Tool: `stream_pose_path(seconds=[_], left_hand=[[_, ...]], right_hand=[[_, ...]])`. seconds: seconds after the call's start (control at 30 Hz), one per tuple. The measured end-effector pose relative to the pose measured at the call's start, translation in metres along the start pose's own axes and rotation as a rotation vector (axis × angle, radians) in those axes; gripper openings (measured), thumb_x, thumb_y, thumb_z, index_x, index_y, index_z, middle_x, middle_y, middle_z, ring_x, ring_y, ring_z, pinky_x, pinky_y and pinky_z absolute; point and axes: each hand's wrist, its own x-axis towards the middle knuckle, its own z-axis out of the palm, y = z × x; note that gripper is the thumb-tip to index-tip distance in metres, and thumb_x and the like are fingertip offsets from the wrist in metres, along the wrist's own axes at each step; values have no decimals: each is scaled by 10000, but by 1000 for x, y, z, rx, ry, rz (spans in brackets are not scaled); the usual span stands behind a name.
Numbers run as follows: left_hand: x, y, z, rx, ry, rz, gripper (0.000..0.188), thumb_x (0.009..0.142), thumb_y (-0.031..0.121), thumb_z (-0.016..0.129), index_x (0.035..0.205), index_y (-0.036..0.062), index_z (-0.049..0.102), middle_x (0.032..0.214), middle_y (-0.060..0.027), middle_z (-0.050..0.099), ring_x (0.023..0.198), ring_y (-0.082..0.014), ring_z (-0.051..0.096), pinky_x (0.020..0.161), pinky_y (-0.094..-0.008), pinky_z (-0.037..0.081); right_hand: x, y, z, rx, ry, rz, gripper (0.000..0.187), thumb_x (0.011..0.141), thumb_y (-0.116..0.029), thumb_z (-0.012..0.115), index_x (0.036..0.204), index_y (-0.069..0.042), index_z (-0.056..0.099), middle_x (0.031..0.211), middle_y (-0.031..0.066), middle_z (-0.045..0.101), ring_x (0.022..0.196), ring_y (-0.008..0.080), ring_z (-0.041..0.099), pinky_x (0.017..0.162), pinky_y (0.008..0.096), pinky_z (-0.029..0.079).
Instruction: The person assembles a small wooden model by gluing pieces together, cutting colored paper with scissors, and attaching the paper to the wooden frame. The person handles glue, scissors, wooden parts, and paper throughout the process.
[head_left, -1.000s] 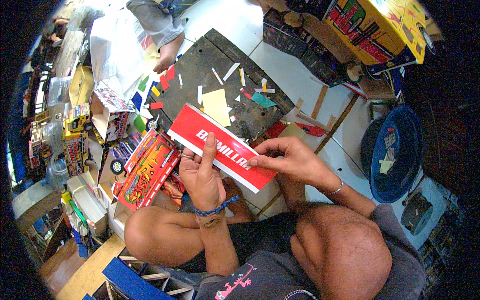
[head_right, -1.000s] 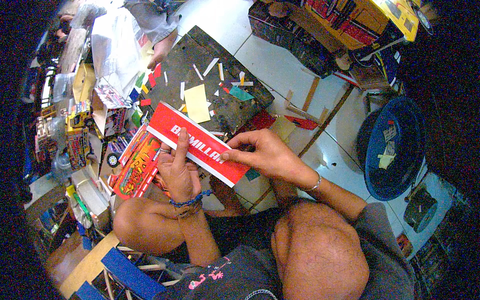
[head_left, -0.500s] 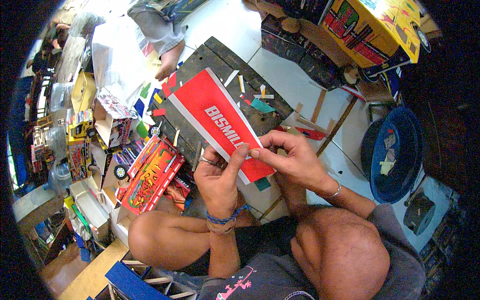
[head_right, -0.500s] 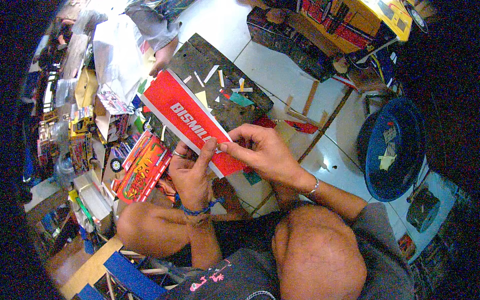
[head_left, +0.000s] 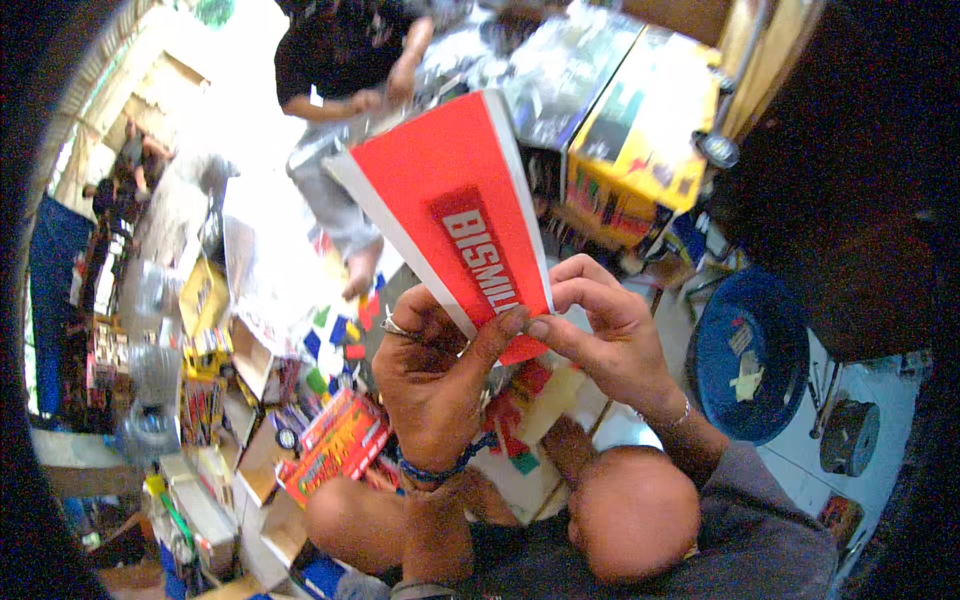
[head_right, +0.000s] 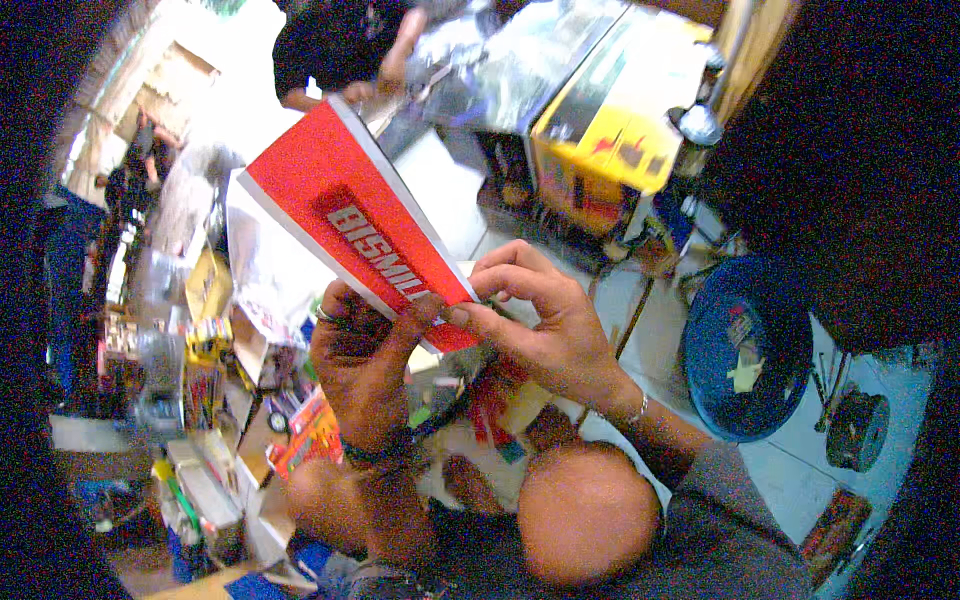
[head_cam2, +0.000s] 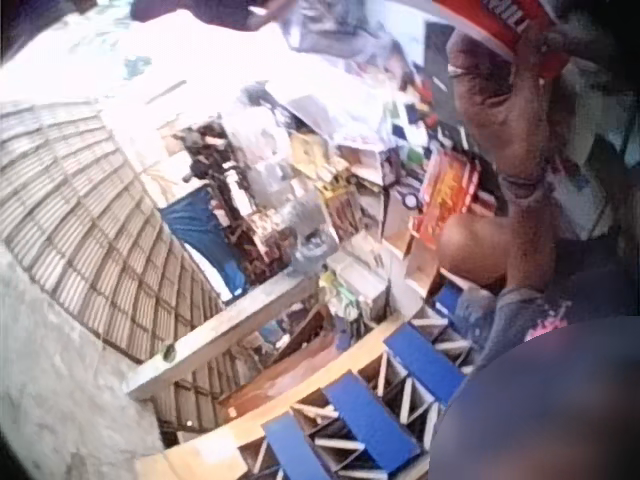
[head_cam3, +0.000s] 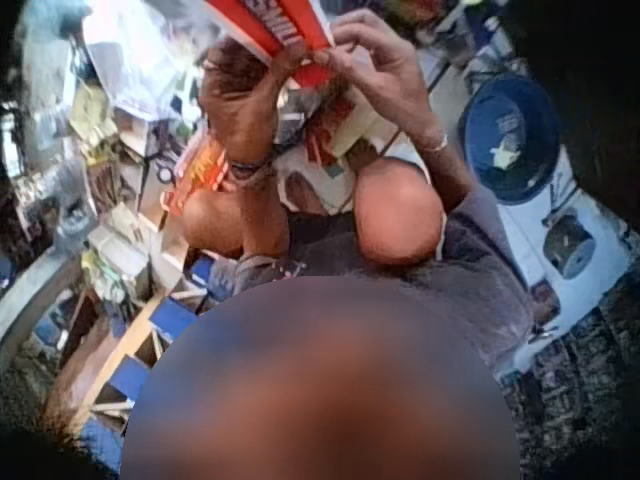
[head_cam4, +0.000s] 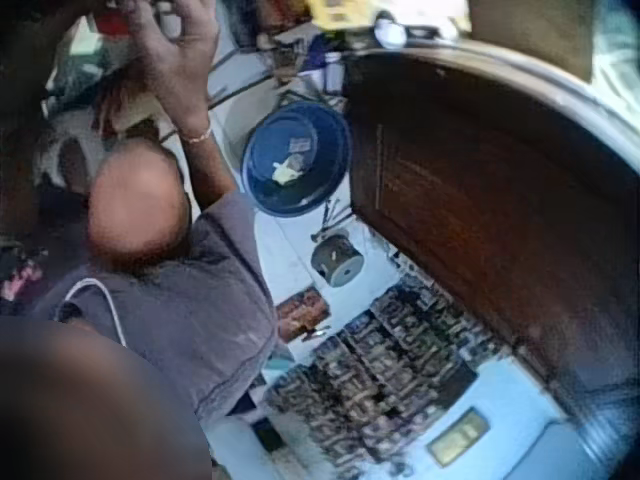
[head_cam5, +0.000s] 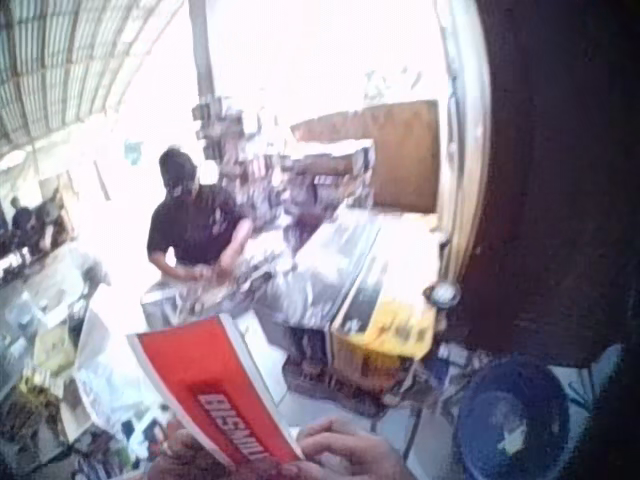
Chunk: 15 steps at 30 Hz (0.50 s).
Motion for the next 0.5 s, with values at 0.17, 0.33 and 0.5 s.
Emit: stream_pose_path(seconds=[0.17,0.33,0.5], left_hand=[[35,69,45,18,-282,94,288,891,-70,708,1164,-27,626,1105,-131,720,998,-170,695,870,-313,582],[57,103,65,44,-572,129,321,911,-59,689,1221,-34,608,1127,-133,713,1036,-167,686,881,-308,583],[70,97,73,57,-794,148,396,912,-41,697,1286,-22,569,1173,-115,701,1051,-172,683,892,-297,568]], right_hand=[[40,-68,-23,-107,219,-150,170,978,-137,691,1092,-12,707,990,-22,620,761,36,527,644,233,434],[45,-121,-31,-85,391,30,159,956,-130,715,1049,-1,722,897,-16,681,875,51,637,753,220,551],[47,-144,-23,-232,535,-28,159,964,-157,709,1038,-20,736,900,-23,668,823,40,617,719,202,537]])
